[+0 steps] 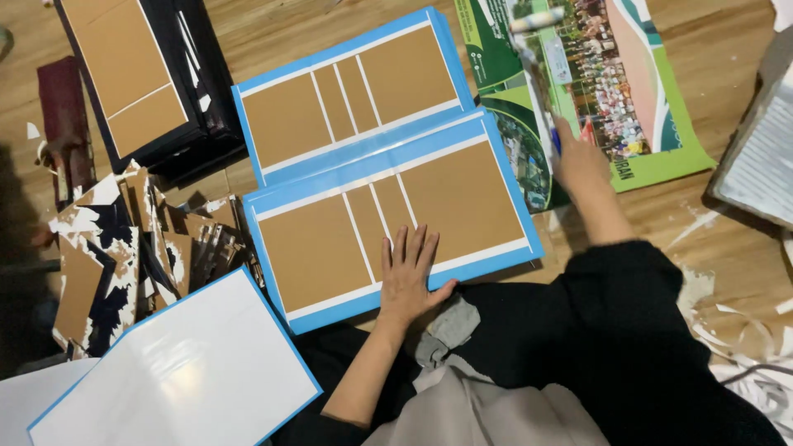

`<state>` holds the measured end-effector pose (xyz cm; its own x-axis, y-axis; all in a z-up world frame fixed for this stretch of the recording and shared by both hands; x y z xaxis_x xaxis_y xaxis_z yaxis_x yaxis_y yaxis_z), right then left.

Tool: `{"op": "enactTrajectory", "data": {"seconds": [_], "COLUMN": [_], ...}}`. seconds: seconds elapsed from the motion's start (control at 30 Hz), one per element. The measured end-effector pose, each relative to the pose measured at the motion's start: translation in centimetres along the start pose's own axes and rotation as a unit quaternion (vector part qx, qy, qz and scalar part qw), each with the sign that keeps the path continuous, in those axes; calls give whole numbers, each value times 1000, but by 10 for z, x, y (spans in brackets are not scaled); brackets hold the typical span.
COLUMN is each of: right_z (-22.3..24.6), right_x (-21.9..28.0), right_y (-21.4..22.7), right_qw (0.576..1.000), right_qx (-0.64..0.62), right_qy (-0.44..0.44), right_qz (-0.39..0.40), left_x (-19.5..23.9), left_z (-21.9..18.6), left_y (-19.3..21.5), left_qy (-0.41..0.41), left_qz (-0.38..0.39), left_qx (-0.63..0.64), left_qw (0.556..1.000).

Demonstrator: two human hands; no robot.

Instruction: Wiping and stacking assembled book covers or folders

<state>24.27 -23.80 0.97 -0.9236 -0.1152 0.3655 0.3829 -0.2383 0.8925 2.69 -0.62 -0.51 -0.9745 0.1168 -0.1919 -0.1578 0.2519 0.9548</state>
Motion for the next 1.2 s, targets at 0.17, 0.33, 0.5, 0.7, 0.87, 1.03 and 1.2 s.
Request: {"op": "enactTrajectory", "data": {"seconds": [0.17, 0.33, 0.5, 0.7, 0.87, 1.03, 1.2], "right_z": [-28, -59, -54, -10, -30, 6, 1], "right_x": [160, 242, 246, 178, 24, -59, -153], "right_y": [6, -2, 1, 1, -23, 37, 54], "right_qw": [995, 976, 978, 992, 997, 995, 998], "right_qx": [29, 67, 87, -15, -22, 13, 37], "right_qy": [-53, -117, -121, -88, -69, -84, -59], "right_qz": [75, 173, 143, 86, 6, 48, -5], "left_x": [3, 8, 8, 8, 7, 0, -5], "left_z": [-2, 1, 1, 1, -1, -6, -5], "left_y": [4, -1, -1, 0, 2, 20, 21], "left_qy": [-9, -11, -8, -3, 1, -21, -20], "left_qz": [-13, -10, -3, 16, 15, -4, 42], "left_qx": [-2, 6, -10, -14, -5, 14, 21], "left_qw": [1000, 1000, 1000, 1000, 1000, 1000, 999]}}
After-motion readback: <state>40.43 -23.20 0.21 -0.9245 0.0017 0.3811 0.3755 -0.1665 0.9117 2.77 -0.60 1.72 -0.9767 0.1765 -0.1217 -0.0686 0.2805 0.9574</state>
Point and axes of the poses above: each hand's wrist, its own x-axis away from the middle knuckle, its own y-axis out of the back of the hand, z = x × y, the point moved 3 cm from there along -x, towards the middle knuckle, and after that the axes turned 4 degrees about z, right-handed, at the moved point
